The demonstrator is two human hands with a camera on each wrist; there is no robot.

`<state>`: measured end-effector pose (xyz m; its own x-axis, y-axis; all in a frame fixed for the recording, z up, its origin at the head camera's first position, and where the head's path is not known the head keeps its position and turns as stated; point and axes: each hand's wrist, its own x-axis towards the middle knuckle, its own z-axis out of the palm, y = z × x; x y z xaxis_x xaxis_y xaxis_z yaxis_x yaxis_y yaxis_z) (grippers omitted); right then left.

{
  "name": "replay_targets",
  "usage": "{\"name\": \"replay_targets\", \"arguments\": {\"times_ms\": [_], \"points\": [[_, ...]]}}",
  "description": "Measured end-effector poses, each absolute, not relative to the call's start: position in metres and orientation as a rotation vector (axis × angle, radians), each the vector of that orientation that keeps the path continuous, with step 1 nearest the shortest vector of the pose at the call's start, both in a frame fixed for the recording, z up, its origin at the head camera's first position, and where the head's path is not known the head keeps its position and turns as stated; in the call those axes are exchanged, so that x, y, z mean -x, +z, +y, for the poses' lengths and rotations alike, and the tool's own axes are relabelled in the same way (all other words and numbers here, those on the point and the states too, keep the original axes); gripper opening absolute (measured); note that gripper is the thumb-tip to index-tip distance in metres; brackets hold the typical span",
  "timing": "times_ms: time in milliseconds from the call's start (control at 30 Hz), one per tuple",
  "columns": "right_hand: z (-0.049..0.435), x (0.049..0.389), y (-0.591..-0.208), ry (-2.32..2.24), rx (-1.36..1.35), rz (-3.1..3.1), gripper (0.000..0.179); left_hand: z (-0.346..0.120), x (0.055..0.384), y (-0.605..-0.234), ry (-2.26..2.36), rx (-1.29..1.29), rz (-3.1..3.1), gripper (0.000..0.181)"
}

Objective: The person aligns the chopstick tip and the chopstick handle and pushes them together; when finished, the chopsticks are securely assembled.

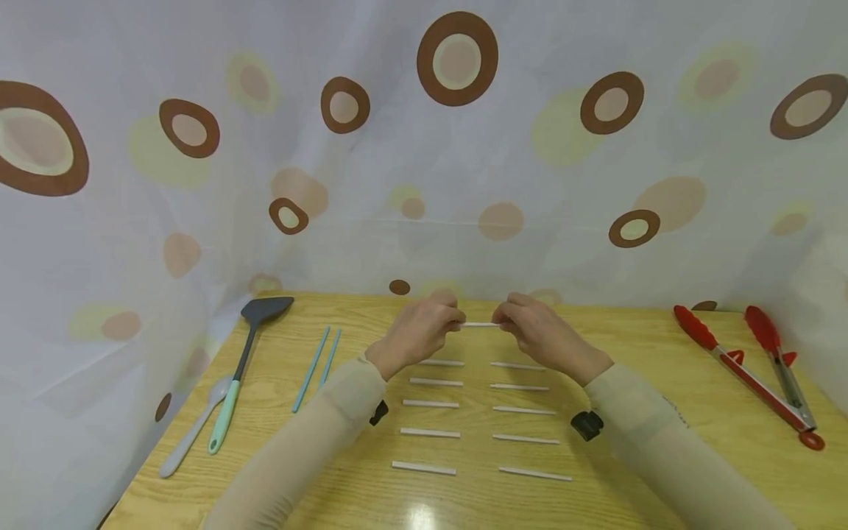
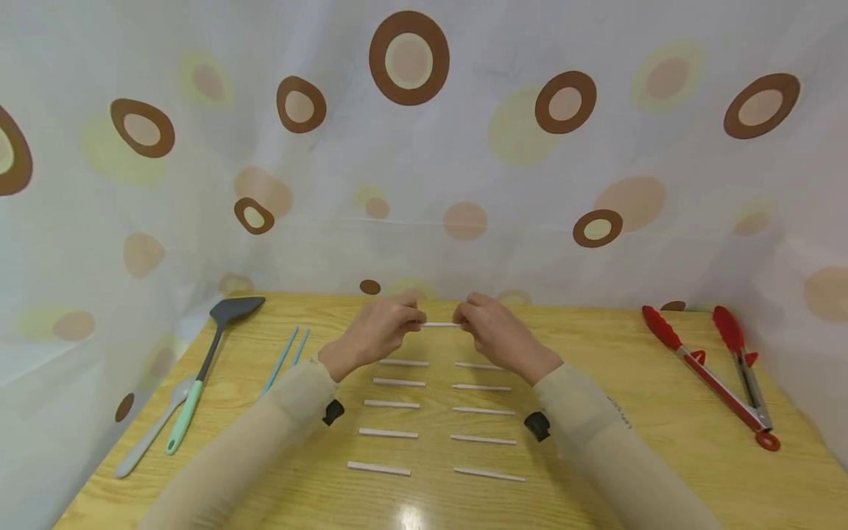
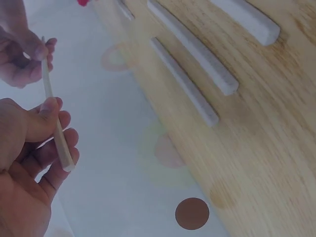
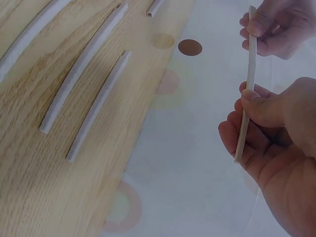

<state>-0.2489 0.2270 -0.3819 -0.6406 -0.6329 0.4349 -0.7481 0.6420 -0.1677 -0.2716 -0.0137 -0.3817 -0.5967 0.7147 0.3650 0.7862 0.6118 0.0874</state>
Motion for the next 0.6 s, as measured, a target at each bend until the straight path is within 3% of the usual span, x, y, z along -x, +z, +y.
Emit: {"name": "replay_targets", "arguments": {"times_ms": [600], "points": [[0.2178,0.2515,-0.3881,0.511,-1.18,-2.479,0.02,-0.0198,0.2671,-0.386,-0.321,1.205,-2.599,0.014]]}}
